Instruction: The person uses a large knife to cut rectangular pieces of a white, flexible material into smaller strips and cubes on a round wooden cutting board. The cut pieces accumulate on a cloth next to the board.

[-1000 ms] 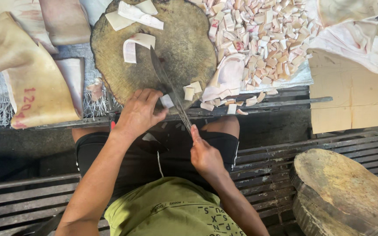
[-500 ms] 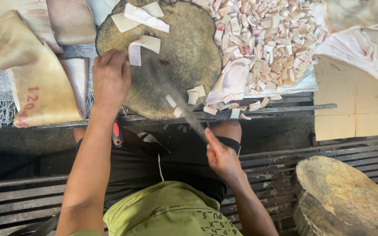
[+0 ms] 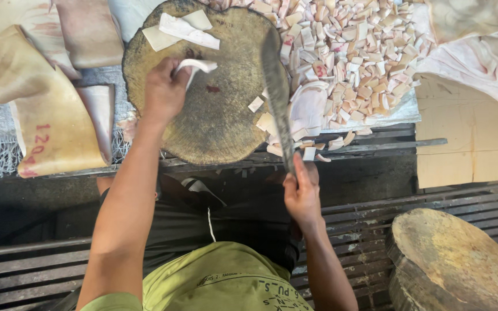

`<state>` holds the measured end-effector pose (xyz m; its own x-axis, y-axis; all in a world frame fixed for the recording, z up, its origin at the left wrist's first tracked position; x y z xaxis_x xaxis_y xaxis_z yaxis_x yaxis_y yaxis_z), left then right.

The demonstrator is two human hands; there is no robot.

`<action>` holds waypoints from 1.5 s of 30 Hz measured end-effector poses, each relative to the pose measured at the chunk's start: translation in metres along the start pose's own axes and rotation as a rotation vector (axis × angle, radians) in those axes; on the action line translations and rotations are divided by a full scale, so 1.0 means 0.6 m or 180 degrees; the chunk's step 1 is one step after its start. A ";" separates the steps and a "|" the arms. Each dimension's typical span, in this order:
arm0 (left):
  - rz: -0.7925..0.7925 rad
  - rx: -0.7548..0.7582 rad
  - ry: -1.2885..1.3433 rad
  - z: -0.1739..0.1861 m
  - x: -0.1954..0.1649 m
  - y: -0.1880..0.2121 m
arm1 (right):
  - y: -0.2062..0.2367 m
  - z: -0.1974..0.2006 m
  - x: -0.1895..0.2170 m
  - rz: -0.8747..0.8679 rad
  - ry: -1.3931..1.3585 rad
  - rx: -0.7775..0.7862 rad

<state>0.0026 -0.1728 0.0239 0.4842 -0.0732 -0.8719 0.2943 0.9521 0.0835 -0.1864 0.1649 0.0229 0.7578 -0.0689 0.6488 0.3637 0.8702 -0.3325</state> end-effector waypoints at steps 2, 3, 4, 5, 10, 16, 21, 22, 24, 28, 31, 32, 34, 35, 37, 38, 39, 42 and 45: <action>0.0765 0.0774 0.0323 0.002 0.004 0.018 | 0.027 -0.003 0.008 -0.0558 -0.0400 0.0381; 0.1053 0.1131 0.0488 0.000 0.003 0.031 | 0.032 -0.005 0.011 -0.0534 -0.0194 0.0560; 0.1337 0.1481 0.0653 -0.004 0.002 0.047 | 0.035 -0.008 0.013 -0.0503 0.0012 0.0738; 0.1128 0.1660 0.0334 -0.012 -0.005 0.062 | 0.035 -0.012 0.012 -0.0477 0.0216 0.0914; -0.0768 0.0852 -0.1238 -0.065 -0.029 0.140 | 0.019 -0.027 -0.007 -0.0582 0.0057 0.0442; -0.1296 0.0859 -0.1144 -0.083 -0.021 0.168 | 0.029 -0.025 0.012 -0.0718 -0.0208 0.0241; -0.1293 0.1018 -0.1201 -0.071 -0.031 0.187 | 0.041 0.030 0.059 0.0191 -0.0352 -0.0545; -0.1379 0.0946 -0.1119 -0.064 -0.034 0.193 | 0.043 0.037 0.068 0.0561 -0.0289 -0.0796; -0.1433 0.0939 -0.1167 -0.044 -0.033 0.202 | 0.048 0.036 0.078 0.1060 -0.0187 -0.1048; -0.1117 0.1075 -0.1564 0.001 -0.013 0.218 | 0.041 -0.024 0.073 0.0773 0.0617 0.0134; -0.1155 0.0894 -0.1584 0.017 -0.004 0.230 | 0.037 -0.028 0.069 0.0579 0.0691 0.0513; -0.1199 0.0842 -0.1535 0.017 -0.001 0.233 | 0.038 -0.018 0.073 0.0614 0.0531 0.0424; -0.1310 0.0731 -0.1414 0.010 0.001 0.234 | 0.040 0.005 0.069 0.0084 0.0323 0.0268; -0.1319 0.0730 -0.1400 0.004 0.002 0.233 | 0.042 0.016 0.067 -0.0169 0.0231 0.0185; -0.1274 0.0757 -0.1384 -0.008 0.005 0.231 | 0.048 0.033 0.075 0.0178 -0.0082 -0.0278; -0.1322 0.0699 -0.1350 -0.012 0.005 0.230 | 0.051 0.035 0.079 0.0359 -0.0244 -0.0515; -0.1365 0.0648 -0.1313 -0.015 0.004 0.230 | 0.053 0.030 0.081 0.0556 -0.0140 -0.0560; -0.1470 0.0537 -0.1377 -0.018 0.003 0.232 | 0.050 -0.009 0.077 0.0808 0.0408 -0.0192; -0.1428 0.0580 -0.1438 -0.019 0.002 0.235 | 0.044 -0.039 0.064 0.0539 0.0898 0.0604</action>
<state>0.0355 -0.0356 0.0290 0.5684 -0.6061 -0.5563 0.6634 0.7376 -0.1259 -0.1353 0.1738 0.0230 0.9275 -0.0250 0.3729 0.1338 0.9538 -0.2689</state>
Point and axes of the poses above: each hand's wrist, its own y-axis away from the middle knuckle, its own z-axis out of the back of the hand, x = y × z, the point moved 3 cm from there along -y, towards the middle knuckle, and after that the axes turned 11 degrees about z, right-handed, at the moved point
